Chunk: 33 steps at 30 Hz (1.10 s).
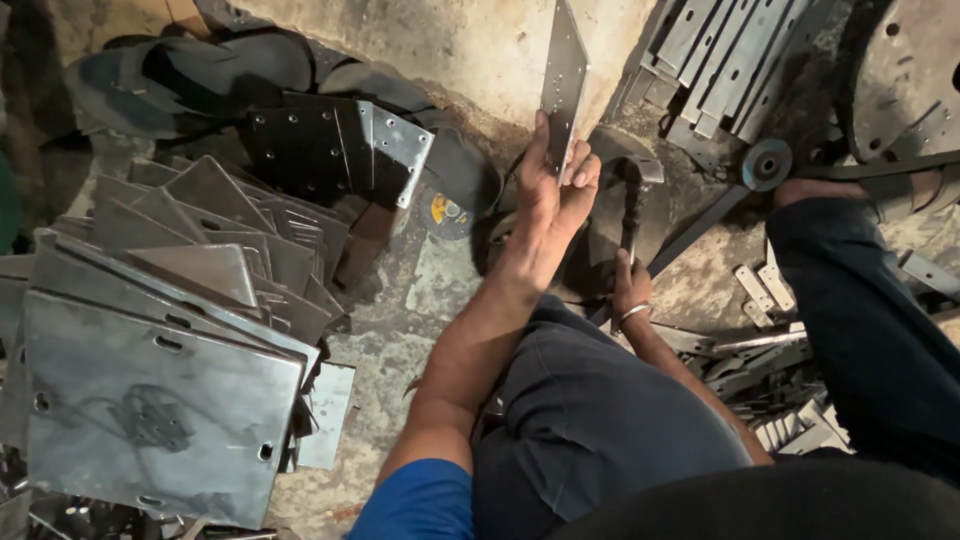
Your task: The person sits on the workshop floor and hammers square metal plates one at a time, holding each plate flat with one hand while striking it with a hammer held in the other hand. Finished plates are placed onto a growing stack of similar plates beside them.
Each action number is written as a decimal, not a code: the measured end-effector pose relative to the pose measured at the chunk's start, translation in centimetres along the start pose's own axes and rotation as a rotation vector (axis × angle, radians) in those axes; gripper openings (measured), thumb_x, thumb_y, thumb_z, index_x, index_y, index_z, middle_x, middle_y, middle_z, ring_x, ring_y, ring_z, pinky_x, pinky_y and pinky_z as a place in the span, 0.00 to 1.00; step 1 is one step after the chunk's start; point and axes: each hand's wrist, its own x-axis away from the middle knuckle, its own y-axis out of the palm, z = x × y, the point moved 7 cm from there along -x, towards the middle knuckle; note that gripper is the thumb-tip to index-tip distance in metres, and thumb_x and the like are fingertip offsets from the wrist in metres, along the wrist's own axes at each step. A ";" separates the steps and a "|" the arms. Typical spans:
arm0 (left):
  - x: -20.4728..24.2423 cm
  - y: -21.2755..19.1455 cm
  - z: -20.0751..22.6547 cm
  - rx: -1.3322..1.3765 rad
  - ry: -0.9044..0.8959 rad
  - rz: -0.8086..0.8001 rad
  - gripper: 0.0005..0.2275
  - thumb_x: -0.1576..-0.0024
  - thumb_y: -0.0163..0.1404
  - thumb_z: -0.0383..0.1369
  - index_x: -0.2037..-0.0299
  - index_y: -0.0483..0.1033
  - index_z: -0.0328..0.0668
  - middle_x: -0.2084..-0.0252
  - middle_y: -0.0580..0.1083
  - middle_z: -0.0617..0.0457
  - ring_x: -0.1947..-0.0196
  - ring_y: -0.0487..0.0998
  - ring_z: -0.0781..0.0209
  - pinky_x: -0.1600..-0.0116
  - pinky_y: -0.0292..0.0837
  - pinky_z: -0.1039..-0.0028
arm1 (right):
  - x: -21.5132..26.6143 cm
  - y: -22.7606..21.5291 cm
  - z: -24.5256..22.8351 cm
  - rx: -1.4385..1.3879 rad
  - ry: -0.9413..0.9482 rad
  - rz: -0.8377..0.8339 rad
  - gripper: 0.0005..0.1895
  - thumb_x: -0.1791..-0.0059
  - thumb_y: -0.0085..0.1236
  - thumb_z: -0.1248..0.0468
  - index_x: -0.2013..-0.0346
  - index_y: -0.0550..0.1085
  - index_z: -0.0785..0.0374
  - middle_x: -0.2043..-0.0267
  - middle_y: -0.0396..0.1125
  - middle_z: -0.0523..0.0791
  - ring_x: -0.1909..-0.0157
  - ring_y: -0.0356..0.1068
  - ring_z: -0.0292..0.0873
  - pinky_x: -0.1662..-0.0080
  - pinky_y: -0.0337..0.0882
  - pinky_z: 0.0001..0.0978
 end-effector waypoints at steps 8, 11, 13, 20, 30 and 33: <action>-0.8 -4.1 -0.2 0.039 0.028 0.235 0.14 0.30 0.45 0.41 0.65 0.70 0.43 0.75 0.67 0.58 0.76 0.67 0.68 0.66 0.70 0.76 | -0.9 -0.1 1.2 0.121 -0.092 0.025 0.35 0.44 0.44 0.36 0.60 0.74 0.68 0.75 0.68 0.47 0.73 0.70 0.42 0.68 0.68 0.39; -1.5 -5.8 -0.1 0.028 0.053 0.391 0.09 0.33 0.46 0.39 0.63 0.73 0.47 0.75 0.70 0.58 0.75 0.71 0.66 0.61 0.76 0.73 | -0.3 -0.1 -0.1 0.103 -0.044 0.008 0.34 0.45 0.44 0.36 0.60 0.73 0.68 0.75 0.68 0.48 0.73 0.70 0.44 0.69 0.69 0.40; -2.4 -9.2 0.1 0.005 0.071 0.395 0.09 0.33 0.47 0.39 0.63 0.73 0.46 0.74 0.71 0.57 0.74 0.73 0.65 0.59 0.78 0.71 | 0.2 -0.2 -0.5 0.093 -0.013 0.000 0.34 0.45 0.44 0.36 0.60 0.73 0.68 0.75 0.68 0.48 0.74 0.71 0.44 0.69 0.69 0.41; -0.5 -9.1 2.2 -0.231 0.150 0.399 0.07 0.34 0.48 0.34 0.54 0.73 0.39 0.64 0.75 0.55 0.65 0.77 0.64 0.49 0.81 0.64 | -0.3 -0.2 0.0 0.125 -0.069 0.018 0.34 0.45 0.44 0.37 0.60 0.75 0.68 0.74 0.70 0.49 0.71 0.71 0.44 0.65 0.69 0.41; 0.0 -9.7 6.3 -0.943 0.304 0.503 0.10 0.34 0.54 0.37 0.54 0.70 0.39 0.67 0.66 0.57 0.71 0.65 0.69 0.64 0.64 0.74 | 0.3 -0.3 -0.9 0.150 -0.051 0.017 0.35 0.45 0.44 0.36 0.59 0.74 0.68 0.73 0.70 0.49 0.71 0.71 0.45 0.65 0.70 0.42; -1.4 -4.9 6.1 -1.308 0.317 0.376 0.12 0.35 0.56 0.36 0.59 0.71 0.32 0.68 0.66 0.56 0.73 0.64 0.68 0.70 0.61 0.73 | 0.6 -0.3 -0.7 0.082 -0.002 0.000 0.34 0.46 0.45 0.36 0.60 0.73 0.69 0.73 0.69 0.49 0.71 0.70 0.46 0.66 0.71 0.43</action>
